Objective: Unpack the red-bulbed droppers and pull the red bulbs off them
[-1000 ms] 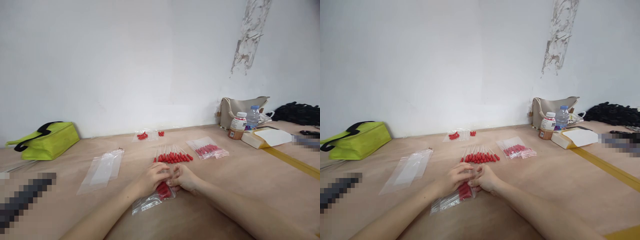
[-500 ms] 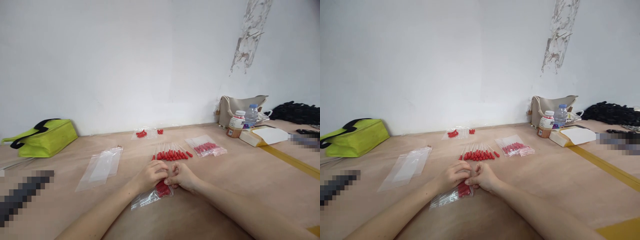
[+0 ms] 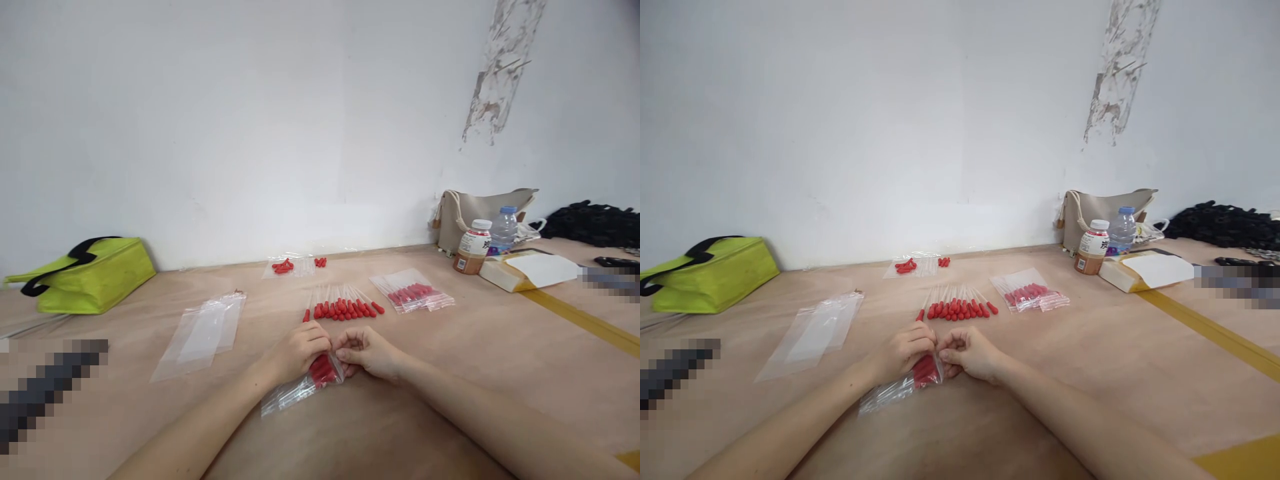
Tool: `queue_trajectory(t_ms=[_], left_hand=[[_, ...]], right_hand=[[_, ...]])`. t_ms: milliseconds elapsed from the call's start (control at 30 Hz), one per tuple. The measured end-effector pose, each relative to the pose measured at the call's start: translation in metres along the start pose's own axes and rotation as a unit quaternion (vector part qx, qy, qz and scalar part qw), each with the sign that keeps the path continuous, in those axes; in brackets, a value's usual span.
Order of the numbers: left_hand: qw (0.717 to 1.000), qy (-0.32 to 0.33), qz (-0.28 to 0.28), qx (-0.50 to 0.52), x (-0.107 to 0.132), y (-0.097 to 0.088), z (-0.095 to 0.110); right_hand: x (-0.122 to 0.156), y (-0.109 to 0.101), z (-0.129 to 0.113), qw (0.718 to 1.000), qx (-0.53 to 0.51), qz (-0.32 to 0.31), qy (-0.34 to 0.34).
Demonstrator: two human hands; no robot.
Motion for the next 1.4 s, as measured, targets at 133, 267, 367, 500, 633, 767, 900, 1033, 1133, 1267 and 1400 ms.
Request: queue_trajectory(t_ms=[133,267,367,500,633,767,900,1033,1133,1267,1400], left_hand=[[0.999,-0.024,0.005,0.032,0.005,0.0,-0.005],[0.999,-0.035,0.009,0.034,0.005,-0.001,-0.005],[1.0,-0.029,-0.006,0.001,0.003,-0.002,-0.005],[0.997,0.003,-0.019,-0.078,0.004,0.002,-0.007],[0.988,0.026,0.0,-0.152,0.005,0.005,-0.008],[0.978,0.079,-0.038,-0.187,0.0,0.003,0.0],[0.975,0.104,-0.052,-0.187,-0.003,-0.004,0.007],[0.979,0.089,-0.022,-0.182,0.004,-0.015,0.004],[0.983,0.068,0.0,-0.17,0.01,-0.022,-0.003],[0.997,-0.019,-0.013,-0.071,0.015,-0.02,-0.005],[0.986,-0.156,-0.021,0.057,0.03,-0.017,0.008]], right_hand=[[0.004,0.003,-0.005,0.981,0.166,-0.034,-0.09],[0.005,0.006,-0.003,0.903,0.392,0.019,-0.176],[0.004,0.006,0.0,0.839,0.5,0.035,-0.211],[0.005,0.006,0.0,0.747,0.616,0.036,-0.247],[0.005,0.007,-0.002,0.653,0.695,0.063,-0.293],[0.002,0.01,-0.001,0.593,0.74,0.049,-0.314],[0.0,0.01,-0.004,0.561,0.767,0.002,-0.312],[0.005,0.008,-0.009,0.575,0.762,-0.025,-0.298],[0.008,0.006,-0.012,0.613,0.739,-0.016,-0.279],[0.011,0.003,-0.011,0.697,0.67,-0.024,-0.255],[0.01,0.002,-0.013,0.789,0.564,-0.055,-0.239]])
Point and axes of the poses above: each hand's wrist, its own x-axis away from the middle knuckle, its own y-axis out of the palm, z = x × y, the point moved 2 cm from there along -x, towards the middle knuckle, and after that the axes turned 14 degrees about -z, right-handed, at the moved point
